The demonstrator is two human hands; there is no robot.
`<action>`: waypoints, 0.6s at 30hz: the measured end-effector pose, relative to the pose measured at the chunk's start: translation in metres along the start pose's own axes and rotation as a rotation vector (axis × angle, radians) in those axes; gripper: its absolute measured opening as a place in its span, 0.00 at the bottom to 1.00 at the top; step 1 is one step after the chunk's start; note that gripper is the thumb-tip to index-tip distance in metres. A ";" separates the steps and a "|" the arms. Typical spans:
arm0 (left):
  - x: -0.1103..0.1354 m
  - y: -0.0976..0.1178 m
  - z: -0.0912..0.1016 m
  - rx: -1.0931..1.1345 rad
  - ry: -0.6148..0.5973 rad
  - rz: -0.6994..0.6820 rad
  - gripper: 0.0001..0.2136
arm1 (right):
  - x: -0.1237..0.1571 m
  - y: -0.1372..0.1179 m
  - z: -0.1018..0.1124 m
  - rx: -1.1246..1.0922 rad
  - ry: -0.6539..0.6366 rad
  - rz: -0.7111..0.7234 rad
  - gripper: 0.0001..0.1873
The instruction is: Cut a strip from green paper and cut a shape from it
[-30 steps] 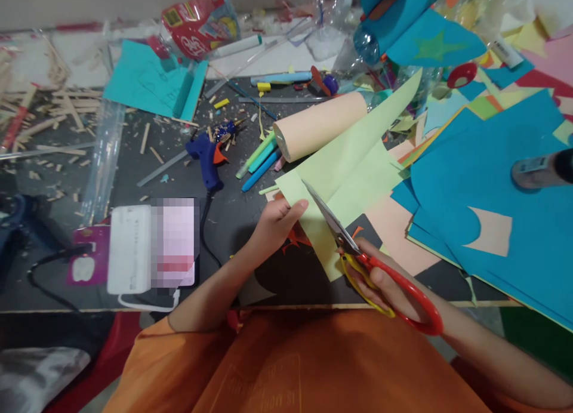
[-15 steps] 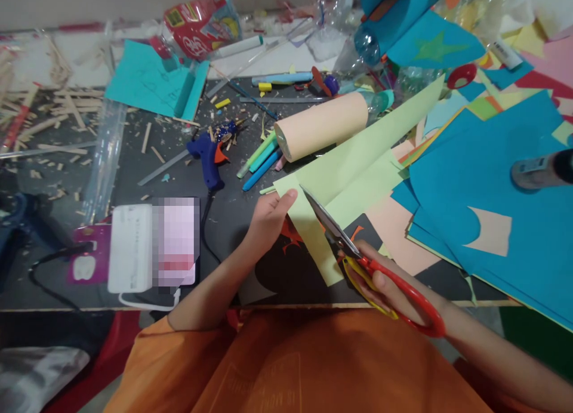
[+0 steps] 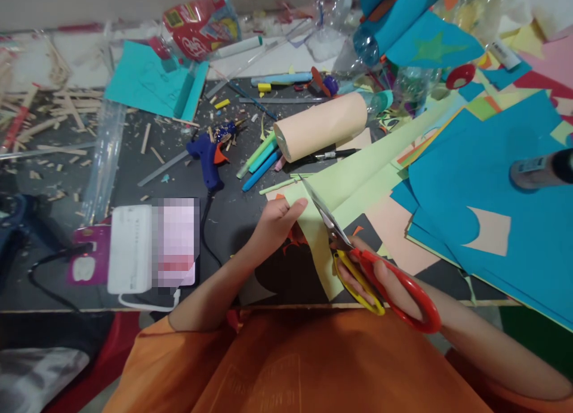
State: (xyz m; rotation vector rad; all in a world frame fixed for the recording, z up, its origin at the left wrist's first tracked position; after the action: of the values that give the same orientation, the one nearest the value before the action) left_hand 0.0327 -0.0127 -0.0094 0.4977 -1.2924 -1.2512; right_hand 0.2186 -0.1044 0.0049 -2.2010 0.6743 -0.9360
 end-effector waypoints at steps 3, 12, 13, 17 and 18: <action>-0.001 0.000 0.000 0.010 0.005 0.012 0.18 | -0.003 -0.001 -0.002 -0.035 -0.014 0.022 0.27; 0.000 0.002 -0.002 0.039 -0.007 0.037 0.17 | -0.003 -0.001 -0.005 -0.061 0.076 0.030 0.25; 0.000 0.002 -0.002 0.043 -0.012 0.038 0.17 | -0.004 -0.001 -0.005 -0.069 0.082 0.029 0.25; -0.001 0.001 -0.002 0.047 -0.008 0.020 0.18 | -0.007 0.000 -0.005 -0.030 0.065 0.051 0.26; -0.001 0.001 -0.002 0.047 -0.008 0.016 0.18 | -0.007 0.000 -0.004 -0.007 0.057 0.062 0.26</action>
State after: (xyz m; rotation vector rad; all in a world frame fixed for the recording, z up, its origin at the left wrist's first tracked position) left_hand 0.0345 -0.0124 -0.0096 0.5156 -1.3323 -1.2129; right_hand 0.2106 -0.1014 0.0038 -2.1537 0.7693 -0.9693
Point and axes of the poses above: each hand's wrist, its own x-axis away from the middle knuckle, its own z-axis out of the back of the hand, y = z × x, the point moved 2 cm from there along -x, towards the middle knuckle, and after that the axes turned 14 degrees about -x, right-handed, at the moved point
